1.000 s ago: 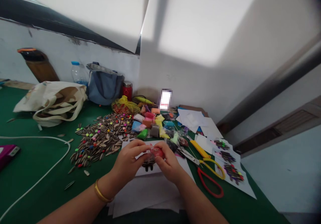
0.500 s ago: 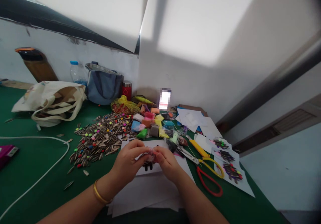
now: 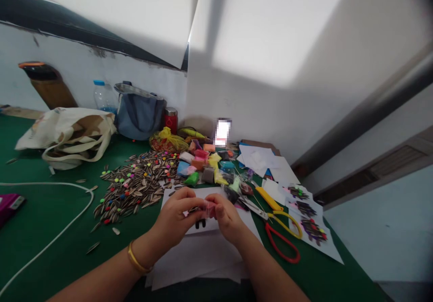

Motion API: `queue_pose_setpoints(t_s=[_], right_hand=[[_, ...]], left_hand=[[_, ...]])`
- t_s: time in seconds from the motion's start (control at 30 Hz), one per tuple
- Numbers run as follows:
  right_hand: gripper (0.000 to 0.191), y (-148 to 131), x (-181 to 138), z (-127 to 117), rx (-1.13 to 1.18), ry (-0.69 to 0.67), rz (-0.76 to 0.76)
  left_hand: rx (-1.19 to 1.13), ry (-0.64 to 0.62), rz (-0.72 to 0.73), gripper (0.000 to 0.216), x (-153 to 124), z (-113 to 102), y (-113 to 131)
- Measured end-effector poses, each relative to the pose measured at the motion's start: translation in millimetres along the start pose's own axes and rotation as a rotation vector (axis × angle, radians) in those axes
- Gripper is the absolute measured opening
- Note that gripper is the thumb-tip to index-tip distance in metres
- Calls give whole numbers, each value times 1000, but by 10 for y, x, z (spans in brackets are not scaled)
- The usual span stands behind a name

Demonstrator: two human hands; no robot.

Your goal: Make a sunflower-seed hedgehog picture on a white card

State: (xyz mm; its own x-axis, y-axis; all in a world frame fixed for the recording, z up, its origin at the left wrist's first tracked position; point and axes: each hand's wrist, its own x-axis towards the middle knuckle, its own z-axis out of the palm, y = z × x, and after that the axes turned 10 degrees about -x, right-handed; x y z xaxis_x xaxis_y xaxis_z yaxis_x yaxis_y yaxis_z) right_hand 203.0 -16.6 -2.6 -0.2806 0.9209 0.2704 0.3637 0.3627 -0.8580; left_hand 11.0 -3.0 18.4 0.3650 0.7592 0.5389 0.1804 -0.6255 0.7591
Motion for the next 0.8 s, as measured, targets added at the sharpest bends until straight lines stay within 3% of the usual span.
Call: queue_pose_setpoints(t_s=[0.13, 0.3, 0.47, 0.8], right_hand=[[71, 15, -7, 31, 139, -7, 55], [55, 2, 0, 60, 212, 5, 101], [51, -3, 12, 55, 242, 55, 137], [43, 111, 25, 126, 590, 82, 246]], left_hand=[[-15, 52, -114, 4, 20, -5, -58], [-93, 86, -185, 9, 46, -20, -124], [-123, 54, -219, 14, 63, -14, -118], [17, 44, -68, 7, 24, -16, -64]])
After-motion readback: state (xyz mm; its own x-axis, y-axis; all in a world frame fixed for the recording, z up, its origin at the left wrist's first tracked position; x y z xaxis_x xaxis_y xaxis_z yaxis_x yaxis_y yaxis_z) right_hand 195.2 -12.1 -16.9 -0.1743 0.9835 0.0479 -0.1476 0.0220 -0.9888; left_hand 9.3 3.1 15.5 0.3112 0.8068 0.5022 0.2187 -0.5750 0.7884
